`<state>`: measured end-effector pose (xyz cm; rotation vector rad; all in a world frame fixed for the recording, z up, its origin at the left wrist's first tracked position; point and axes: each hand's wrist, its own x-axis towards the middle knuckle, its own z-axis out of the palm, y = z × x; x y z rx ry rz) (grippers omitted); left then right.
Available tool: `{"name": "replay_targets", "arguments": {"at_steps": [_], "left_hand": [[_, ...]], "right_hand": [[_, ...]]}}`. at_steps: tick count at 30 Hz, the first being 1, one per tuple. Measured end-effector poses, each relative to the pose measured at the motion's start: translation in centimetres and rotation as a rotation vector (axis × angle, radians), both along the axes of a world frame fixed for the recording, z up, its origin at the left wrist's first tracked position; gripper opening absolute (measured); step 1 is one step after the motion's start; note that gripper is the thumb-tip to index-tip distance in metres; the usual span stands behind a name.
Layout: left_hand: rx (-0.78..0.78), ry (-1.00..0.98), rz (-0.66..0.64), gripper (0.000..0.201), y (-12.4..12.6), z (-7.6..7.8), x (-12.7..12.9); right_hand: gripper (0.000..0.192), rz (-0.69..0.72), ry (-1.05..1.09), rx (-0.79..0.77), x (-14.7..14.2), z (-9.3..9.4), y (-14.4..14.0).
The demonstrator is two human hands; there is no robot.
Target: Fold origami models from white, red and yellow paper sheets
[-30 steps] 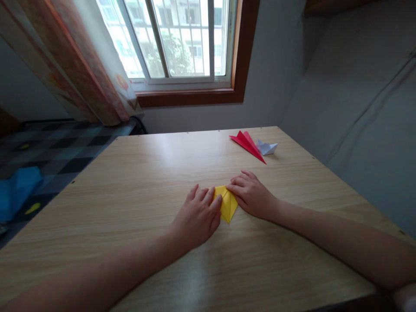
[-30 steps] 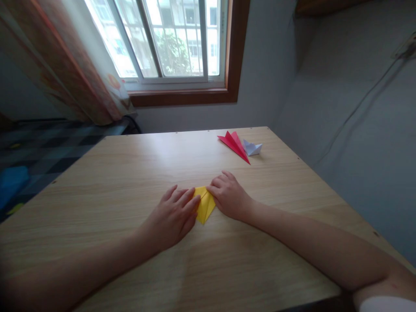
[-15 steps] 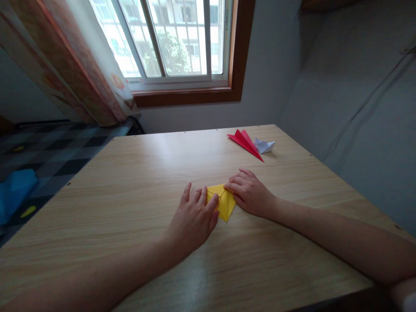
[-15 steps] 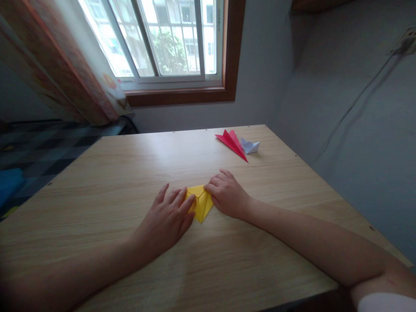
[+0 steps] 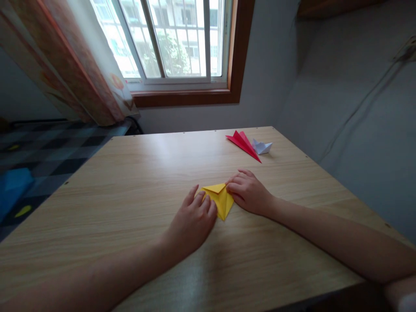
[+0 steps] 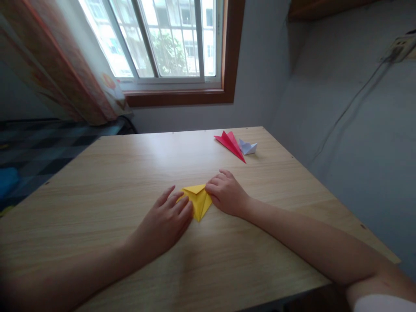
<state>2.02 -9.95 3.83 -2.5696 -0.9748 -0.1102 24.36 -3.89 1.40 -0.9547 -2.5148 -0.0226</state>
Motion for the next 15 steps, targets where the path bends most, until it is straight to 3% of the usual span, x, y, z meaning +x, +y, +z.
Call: {"name": "replay_targets", "arguments": {"at_steps": [8, 15], "left_hand": [[-0.058, 0.008, -0.049, 0.016, 0.59, -0.3, -0.12], [-0.073, 0.003, -0.051, 0.016, 0.52, -0.24, -0.08]], "right_hand": [[0.021, 0.027, 0.21, -0.083, 0.18, -0.47, 0.72], [0.031, 0.028, 0.207, -0.055, 0.17, -0.64, 0.56]]}}
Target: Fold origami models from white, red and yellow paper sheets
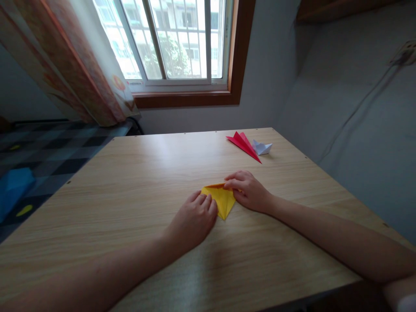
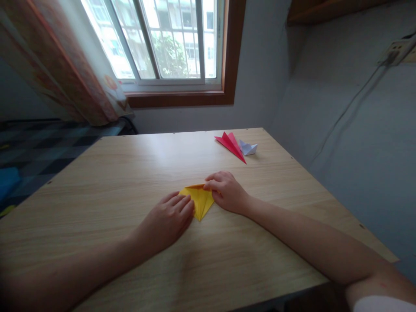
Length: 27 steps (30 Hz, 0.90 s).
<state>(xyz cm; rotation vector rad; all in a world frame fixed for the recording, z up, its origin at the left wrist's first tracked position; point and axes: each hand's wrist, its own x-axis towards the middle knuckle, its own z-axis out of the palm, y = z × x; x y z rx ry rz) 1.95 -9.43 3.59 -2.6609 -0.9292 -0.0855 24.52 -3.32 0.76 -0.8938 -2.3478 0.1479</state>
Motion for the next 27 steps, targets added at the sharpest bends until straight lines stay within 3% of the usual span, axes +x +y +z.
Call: {"name": "replay_targets", "arguments": {"at_steps": [17, 27], "left_hand": [[-0.108, -0.15, 0.013, 0.019, 0.9, 0.2, -0.1], [-0.174, -0.336, 0.022, 0.021, 3.1, -0.7, -1.1]], "right_hand": [[0.03, -0.141, -0.083, -0.082, -0.1, -0.6, 0.5], [0.033, -0.137, -0.109, -0.126, -0.1, -0.5, 0.5]]}}
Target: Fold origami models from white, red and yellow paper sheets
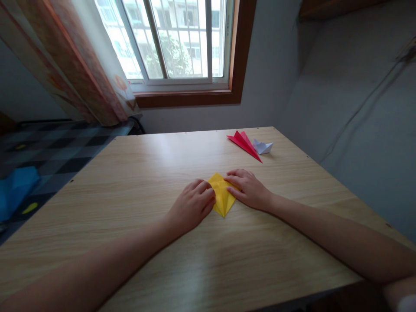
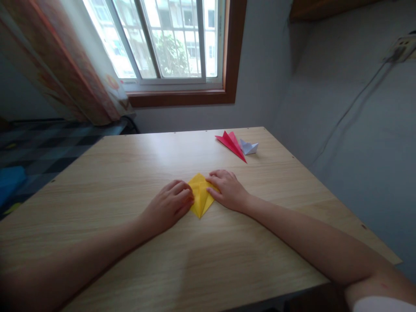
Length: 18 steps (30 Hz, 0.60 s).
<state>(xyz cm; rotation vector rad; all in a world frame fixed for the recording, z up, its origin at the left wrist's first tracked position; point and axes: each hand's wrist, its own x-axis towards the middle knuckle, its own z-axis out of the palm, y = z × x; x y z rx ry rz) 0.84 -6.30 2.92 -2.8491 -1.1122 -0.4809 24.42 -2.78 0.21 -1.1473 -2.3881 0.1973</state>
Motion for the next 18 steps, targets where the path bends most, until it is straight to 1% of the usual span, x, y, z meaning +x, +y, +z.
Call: {"name": "replay_targets", "arguments": {"at_steps": [3, 4, 7, 10, 13, 16, 18], "left_hand": [[0.001, -0.072, 0.021, 0.019, 0.5, -1.0, -0.4], [-0.008, -0.093, 0.012, 0.024, 0.6, -1.3, -0.5], [-0.105, -0.124, 0.042, 0.043, 1.0, -1.9, -0.8], [-0.167, -0.134, 0.061, 0.05, 1.2, -2.0, -0.9], [-0.197, -0.156, 0.055, 0.054, 1.2, -2.0, -0.9], [-0.217, -0.187, 0.061, 0.059, 1.2, -2.0, -0.8], [-0.223, -0.214, 0.066, 0.063, 1.2, -2.1, -0.9]], "right_hand": [[0.032, 0.006, 0.01, 0.001, 0.0, -0.1, 0.0], [0.032, 0.008, 0.015, 0.0, 0.0, -0.1, 0.0], [0.03, 0.007, 0.051, -0.015, -0.1, 0.1, 0.0], [0.027, 0.027, 0.145, -0.05, 0.0, 0.4, 0.1], [0.025, 0.048, 0.297, -0.104, 0.1, 0.7, 0.4], [0.031, 0.032, 0.414, -0.145, 0.2, 0.8, 0.6], [0.037, 0.02, 0.424, -0.161, 0.2, 0.8, 0.7]]}}
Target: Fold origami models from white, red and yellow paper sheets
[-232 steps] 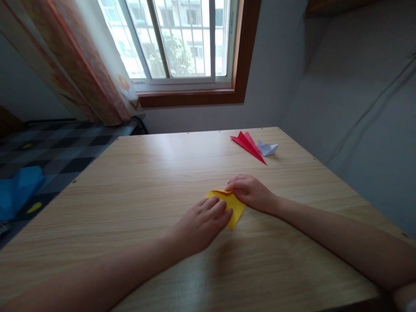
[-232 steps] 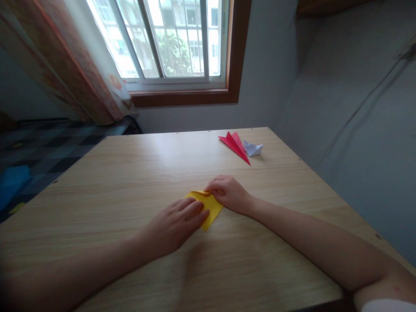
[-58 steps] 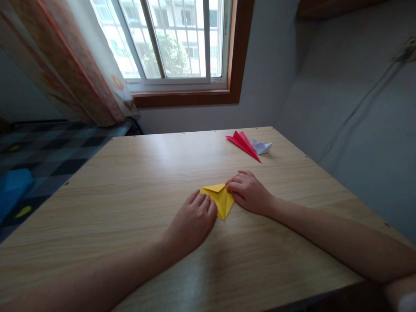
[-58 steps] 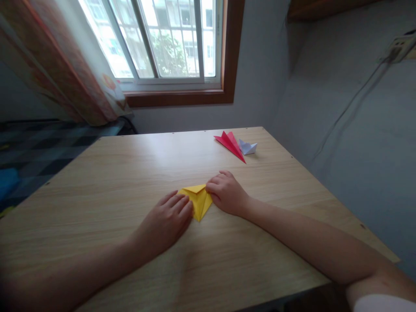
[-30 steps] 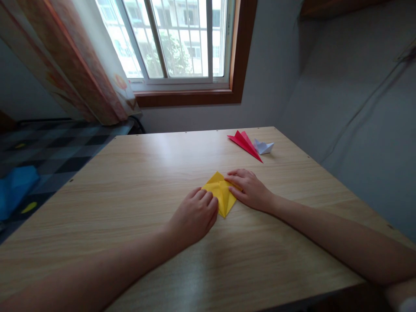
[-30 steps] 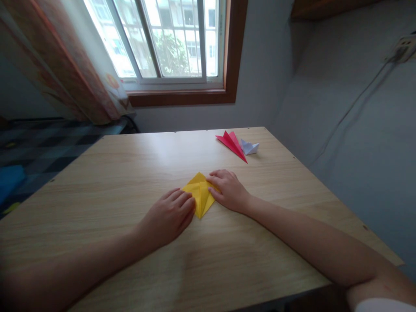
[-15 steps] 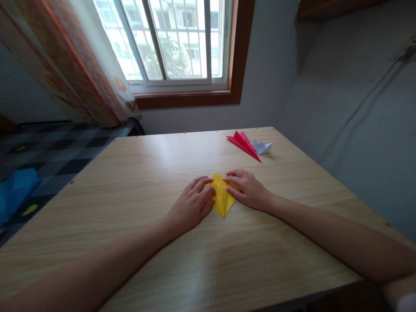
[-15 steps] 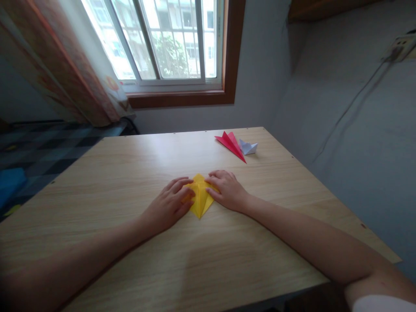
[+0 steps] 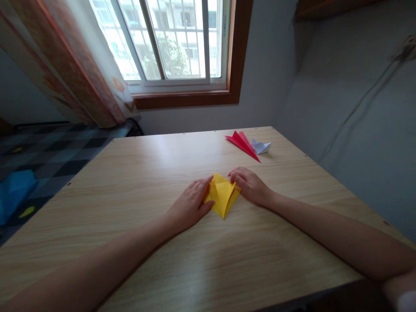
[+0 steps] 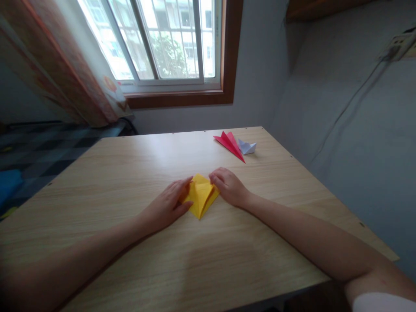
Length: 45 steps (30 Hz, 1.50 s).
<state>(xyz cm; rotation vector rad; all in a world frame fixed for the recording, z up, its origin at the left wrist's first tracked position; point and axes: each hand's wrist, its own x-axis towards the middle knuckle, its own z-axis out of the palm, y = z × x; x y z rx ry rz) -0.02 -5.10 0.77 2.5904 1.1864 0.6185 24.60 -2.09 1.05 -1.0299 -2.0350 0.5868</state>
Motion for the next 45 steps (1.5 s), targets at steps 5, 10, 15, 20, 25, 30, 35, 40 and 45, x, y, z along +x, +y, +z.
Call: {"name": "replay_targets", "arguments": {"at_steps": [5, 10, 15, 20, 25, 30, 35, 40, 45], "left_hand": [[0.003, -0.057, 0.015, 0.062, 0.0, 0.3, 0.0], [0.12, -0.07, 0.038, 0.023, -0.3, 1.0, 0.1], [0.282, 0.054, -0.046, 0.007, -0.3, 1.7, -0.4], [0.466, 0.255, -0.133, 0.016, -1.1, 2.7, -0.7], [0.643, 0.44, -0.103, 0.017, -2.8, 3.3, 0.0], [0.624, 0.47, -0.132, 0.015, -2.3, 3.3, 0.0], [0.599, 0.435, -0.141, 0.014, -1.8, 3.1, -0.1], [0.555, 0.407, -0.105, 0.014, -2.0, 3.2, 0.0], [0.539, 0.41, -0.102, 0.014, -1.9, 3.0, -0.1]], "right_hand": [[0.014, 0.0, -0.143, 0.036, -0.2, 0.1, -0.2], [0.014, -0.001, -0.248, 0.098, -0.2, -0.3, -0.3], [0.015, -0.017, -0.291, 0.099, 0.0, -0.4, -0.4], [0.016, -0.038, -0.314, 0.105, 0.2, -0.4, -0.4], [0.018, -0.035, -0.354, 0.134, 0.3, -0.6, -0.4], [0.017, -0.044, -0.376, 0.131, 0.3, -0.4, -0.6], [0.018, -0.037, -0.371, 0.132, 0.4, -0.4, -0.5], [0.018, -0.033, -0.367, 0.132, 0.4, -0.5, -0.4], [0.018, -0.028, -0.366, 0.135, 0.4, -0.5, -0.5]]}}
